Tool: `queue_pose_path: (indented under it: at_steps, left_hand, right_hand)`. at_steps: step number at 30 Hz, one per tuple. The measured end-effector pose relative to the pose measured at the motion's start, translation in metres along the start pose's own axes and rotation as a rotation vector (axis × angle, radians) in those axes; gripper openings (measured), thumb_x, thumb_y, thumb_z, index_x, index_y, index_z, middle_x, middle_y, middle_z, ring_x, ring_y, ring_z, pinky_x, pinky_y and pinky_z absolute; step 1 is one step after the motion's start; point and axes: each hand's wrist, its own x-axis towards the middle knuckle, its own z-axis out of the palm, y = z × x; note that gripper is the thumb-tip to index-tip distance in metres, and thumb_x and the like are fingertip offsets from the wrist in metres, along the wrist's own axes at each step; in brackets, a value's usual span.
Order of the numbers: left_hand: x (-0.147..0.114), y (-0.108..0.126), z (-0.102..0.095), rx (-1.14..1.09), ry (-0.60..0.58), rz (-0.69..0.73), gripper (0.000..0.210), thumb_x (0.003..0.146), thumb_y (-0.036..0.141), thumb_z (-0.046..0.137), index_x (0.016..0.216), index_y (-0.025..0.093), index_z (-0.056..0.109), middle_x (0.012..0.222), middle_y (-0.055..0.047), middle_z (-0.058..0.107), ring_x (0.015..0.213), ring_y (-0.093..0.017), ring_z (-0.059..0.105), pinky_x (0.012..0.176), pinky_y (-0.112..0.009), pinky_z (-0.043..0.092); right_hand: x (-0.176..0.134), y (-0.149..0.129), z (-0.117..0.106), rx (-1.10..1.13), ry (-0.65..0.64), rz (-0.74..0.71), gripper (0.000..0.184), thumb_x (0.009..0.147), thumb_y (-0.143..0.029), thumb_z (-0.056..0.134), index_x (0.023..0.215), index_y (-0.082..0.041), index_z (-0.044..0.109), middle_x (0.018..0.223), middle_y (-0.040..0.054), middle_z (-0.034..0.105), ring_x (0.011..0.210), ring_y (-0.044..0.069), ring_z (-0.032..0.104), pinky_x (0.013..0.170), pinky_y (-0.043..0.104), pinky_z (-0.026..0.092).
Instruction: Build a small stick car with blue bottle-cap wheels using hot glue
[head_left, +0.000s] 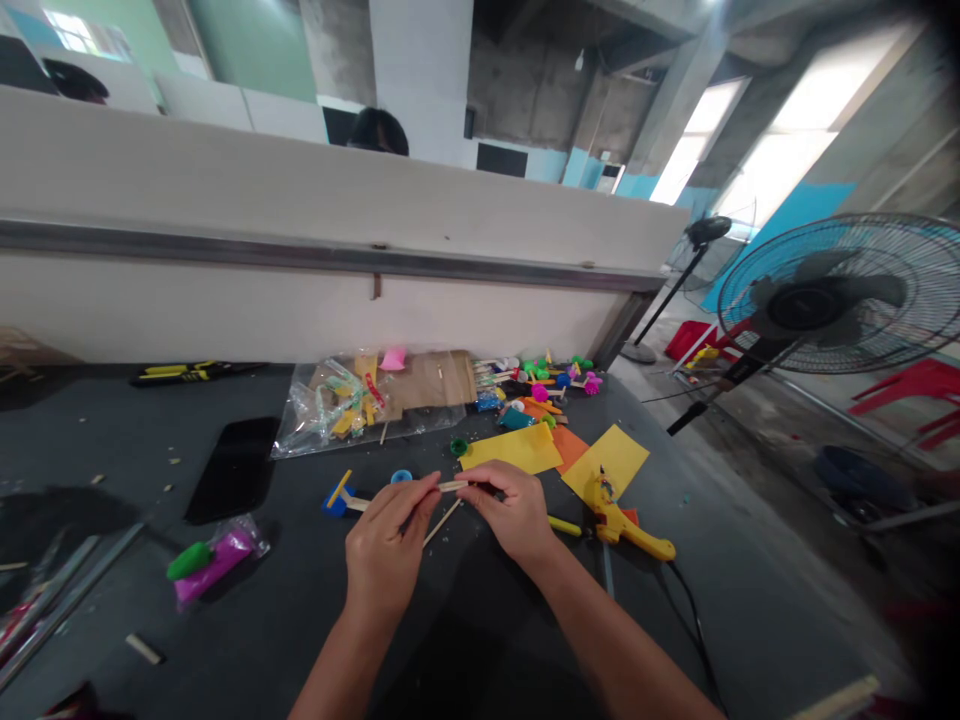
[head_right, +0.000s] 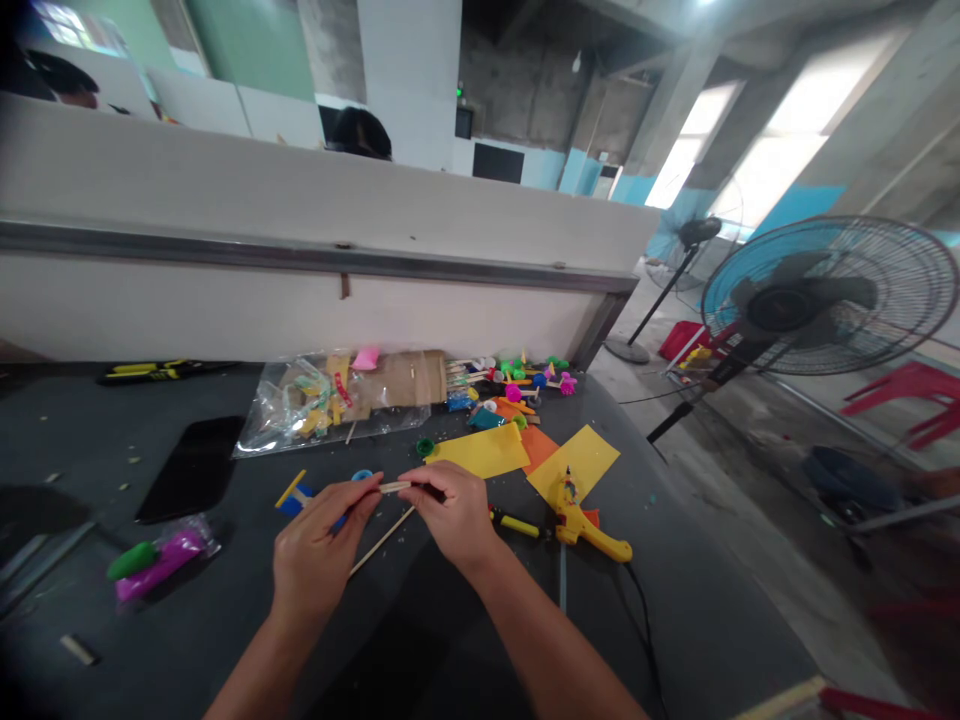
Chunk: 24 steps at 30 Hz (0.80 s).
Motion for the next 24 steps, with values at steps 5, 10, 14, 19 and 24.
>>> queue_pose_path:
  at_steps: [5, 10, 14, 19, 24]
  left_hand:
    - [0.0008, 0.0012, -0.0014, -0.005, 0.01, 0.033, 0.013, 0.083, 0.021, 0.06, 0.091, 0.022, 0.07, 0.082, -0.001, 0.071, 0.075, -0.014, 0.066, 0.071, -0.026, 0.054]
    - [0.0009, 0.002, -0.0029, 0.003, 0.014, 0.044, 0.011, 0.082, 0.019, 0.061, 0.088, 0.023, 0.069, 0.081, 0.0, 0.072, 0.075, -0.013, 0.067, 0.07, -0.026, 0.054]
    - [0.0012, 0.0025, -0.0031, 0.002, 0.026, 0.039, 0.01, 0.082, 0.019, 0.061, 0.087, 0.021, 0.069, 0.079, 0.0, 0.072, 0.073, -0.013, 0.066, 0.07, -0.024, 0.053]
    - [0.001, 0.0018, -0.0026, 0.003, 0.014, 0.018, 0.01, 0.082, 0.02, 0.061, 0.087, 0.022, 0.069, 0.08, 0.0, 0.072, 0.074, -0.013, 0.066, 0.071, -0.025, 0.053]
    - [0.0006, 0.0036, -0.002, 0.004, 0.015, 0.018, 0.011, 0.083, 0.021, 0.06, 0.088, 0.022, 0.07, 0.08, -0.001, 0.072, 0.073, -0.013, 0.067, 0.07, -0.025, 0.054]
  right_hand:
    - [-0.0005, -0.0014, -0.0002, 0.036, -0.004, 0.02, 0.008, 0.078, -0.023, 0.068, 0.083, -0.022, 0.073, 0.075, 0.003, 0.071, 0.069, 0.015, 0.064, 0.064, 0.024, 0.049]
    - [-0.0015, -0.0036, 0.0001, 0.034, -0.017, 0.036, 0.008, 0.077, -0.022, 0.068, 0.083, -0.022, 0.073, 0.074, 0.0026, 0.07, 0.066, 0.014, 0.063, 0.061, 0.024, 0.049]
    - [-0.0018, -0.0063, -0.0001, 0.019, -0.015, 0.049, 0.013, 0.076, -0.022, 0.067, 0.088, -0.023, 0.073, 0.075, 0.002, 0.069, 0.064, 0.014, 0.061, 0.06, 0.024, 0.049]
    - [-0.0019, -0.0069, -0.0008, -0.008, -0.009, 0.017, 0.011, 0.076, -0.018, 0.067, 0.085, -0.022, 0.073, 0.076, 0.0021, 0.07, 0.066, 0.014, 0.063, 0.062, 0.023, 0.05]
    - [-0.0022, -0.0055, -0.0005, -0.037, 0.01, -0.006, 0.008, 0.077, -0.018, 0.067, 0.083, -0.021, 0.072, 0.075, 0.0027, 0.071, 0.069, 0.015, 0.064, 0.064, 0.024, 0.05]
